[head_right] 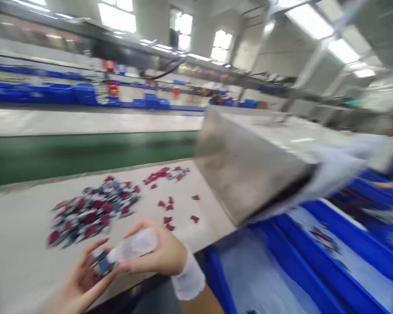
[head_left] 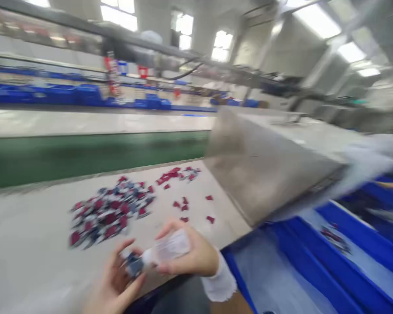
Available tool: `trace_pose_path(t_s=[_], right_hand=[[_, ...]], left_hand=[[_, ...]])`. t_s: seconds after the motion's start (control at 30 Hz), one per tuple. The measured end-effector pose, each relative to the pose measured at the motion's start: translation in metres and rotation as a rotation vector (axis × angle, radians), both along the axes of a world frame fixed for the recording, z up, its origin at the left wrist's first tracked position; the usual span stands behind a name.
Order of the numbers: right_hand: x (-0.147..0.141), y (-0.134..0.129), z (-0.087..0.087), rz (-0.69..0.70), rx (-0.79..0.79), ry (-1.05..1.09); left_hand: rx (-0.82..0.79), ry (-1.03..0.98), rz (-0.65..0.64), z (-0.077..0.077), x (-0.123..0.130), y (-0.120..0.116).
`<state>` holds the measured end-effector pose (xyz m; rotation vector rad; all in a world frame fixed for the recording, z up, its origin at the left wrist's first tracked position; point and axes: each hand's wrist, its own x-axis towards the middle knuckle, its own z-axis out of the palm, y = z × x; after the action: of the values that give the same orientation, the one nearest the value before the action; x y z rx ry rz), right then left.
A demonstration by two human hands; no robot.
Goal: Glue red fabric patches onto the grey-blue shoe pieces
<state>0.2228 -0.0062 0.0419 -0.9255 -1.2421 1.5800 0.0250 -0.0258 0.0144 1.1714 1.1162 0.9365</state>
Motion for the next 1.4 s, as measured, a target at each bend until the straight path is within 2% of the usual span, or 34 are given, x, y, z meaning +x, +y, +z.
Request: trace_pose_path(t_s=[0.07,0.17,0.3,0.37,0.6,1.0,1.17,1.33,1.4], right_hand=[[0.000,-0.006,-0.006,0.036,-0.002,0.006],[0.002,-0.006,-0.010,0.028,0.069,-0.034],[-0.007,-0.003,-0.002,-0.046,0.286,-0.247],[-0.014,-0.002,0.005,-0.053,0.330,-0.343],[-0.026,0.004,0.021,-0.075,0.316,-0.498],[-0.025,0.005,0.026,-0.043,0.360,-0.630],[-0.028,0.004,0.028,-0.088,0.395,-0.691],[-0.031,0.004,0.029,-0.015,0.471,-0.670],[-0.031,0.005,0.029,-0.027,0.459,-0.675]], left_hand=[[-0.053,-0.127,0.030,-0.010,-0.001,-0.004],[-0.026,-0.146,0.011,-0.020,0.000,-0.001],[-0.044,-0.155,-0.032,-0.018,-0.005,-0.002],[-0.070,-0.181,-0.047,-0.014,-0.008,-0.002],[-0.051,-0.152,-0.069,-0.009,-0.016,0.009],[0.014,-0.101,-0.116,-0.007,-0.017,0.018],[0.035,-0.109,-0.097,-0.008,-0.017,0.017],[0.017,-0.107,-0.088,-0.009,-0.018,0.016],[0.020,-0.103,-0.085,-0.009,-0.019,0.017]])
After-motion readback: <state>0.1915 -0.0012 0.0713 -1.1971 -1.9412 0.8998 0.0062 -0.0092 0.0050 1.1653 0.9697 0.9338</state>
